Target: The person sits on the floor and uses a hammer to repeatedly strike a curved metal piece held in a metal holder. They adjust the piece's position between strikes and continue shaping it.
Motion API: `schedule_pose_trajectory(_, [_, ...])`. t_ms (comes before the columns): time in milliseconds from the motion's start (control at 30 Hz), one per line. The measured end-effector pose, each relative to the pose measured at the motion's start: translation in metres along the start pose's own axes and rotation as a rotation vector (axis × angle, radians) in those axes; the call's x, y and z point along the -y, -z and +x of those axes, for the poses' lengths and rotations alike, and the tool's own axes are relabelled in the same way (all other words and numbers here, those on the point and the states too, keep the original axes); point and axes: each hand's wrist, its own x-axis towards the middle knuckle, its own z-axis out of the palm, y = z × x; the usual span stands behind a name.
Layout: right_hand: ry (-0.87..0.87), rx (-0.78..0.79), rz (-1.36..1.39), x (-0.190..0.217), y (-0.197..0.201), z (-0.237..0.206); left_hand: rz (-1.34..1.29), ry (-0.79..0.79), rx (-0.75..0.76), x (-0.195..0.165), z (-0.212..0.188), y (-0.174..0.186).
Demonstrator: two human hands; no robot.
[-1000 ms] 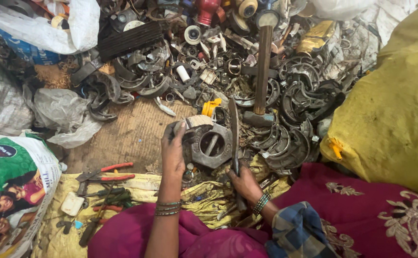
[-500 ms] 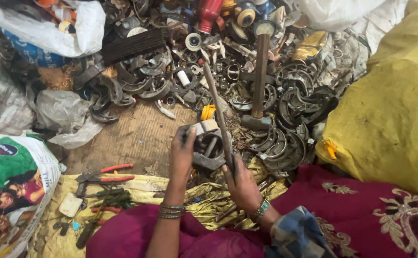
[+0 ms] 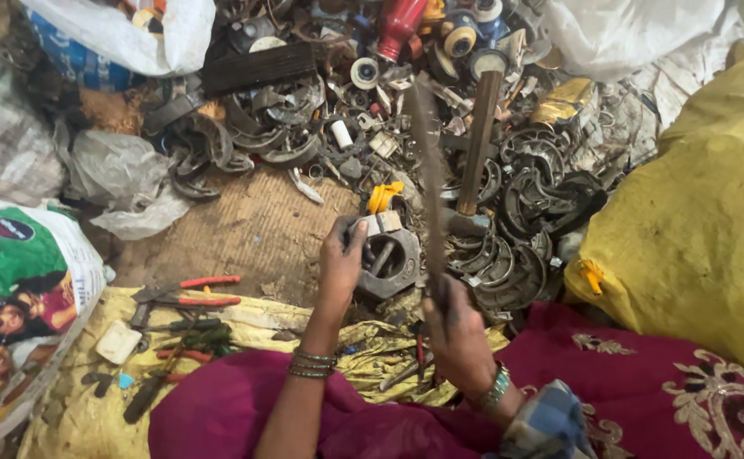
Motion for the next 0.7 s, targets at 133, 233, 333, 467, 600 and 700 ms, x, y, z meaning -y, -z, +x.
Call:
schedule_pose_trajectory(133, [-0.006, -0.006, -0.065, -0.009, -0.004, -0.005, 0.106, 0.01, -0.003, 0.001, -0.003, -0.003])
schedule_pose_trajectory(233, [-0.254, 0.214, -0.211, -0.022, -0.016, 0.009, 0.168, -0.151, -0.069, 0.002, -0.001, -0.002])
schedule_pose_trajectory(333, [-0.153, 0.159, -0.268, -0.024, -0.011, 0.014, 0.108, -0.086, -0.077, 0.001, 0.002, 0.001])
schedule_pose_trajectory(467, [-0.068, -0.023, -0.119, -0.01, 0.01, -0.007, 0.141, 0.014, -0.023, 0.001, -0.001, 0.0])
schedule_pose_trajectory(600, [0.249, -0.197, 0.064, -0.004, 0.007, -0.01, 0.25, 0.02, -0.04, 0.002, -0.007, -0.006])
schedule_pose_trajectory(700, [-0.333, 0.274, -0.194, -0.007, -0.008, 0.01, 0.264, 0.006, -0.024, 0.003, -0.005, -0.006])
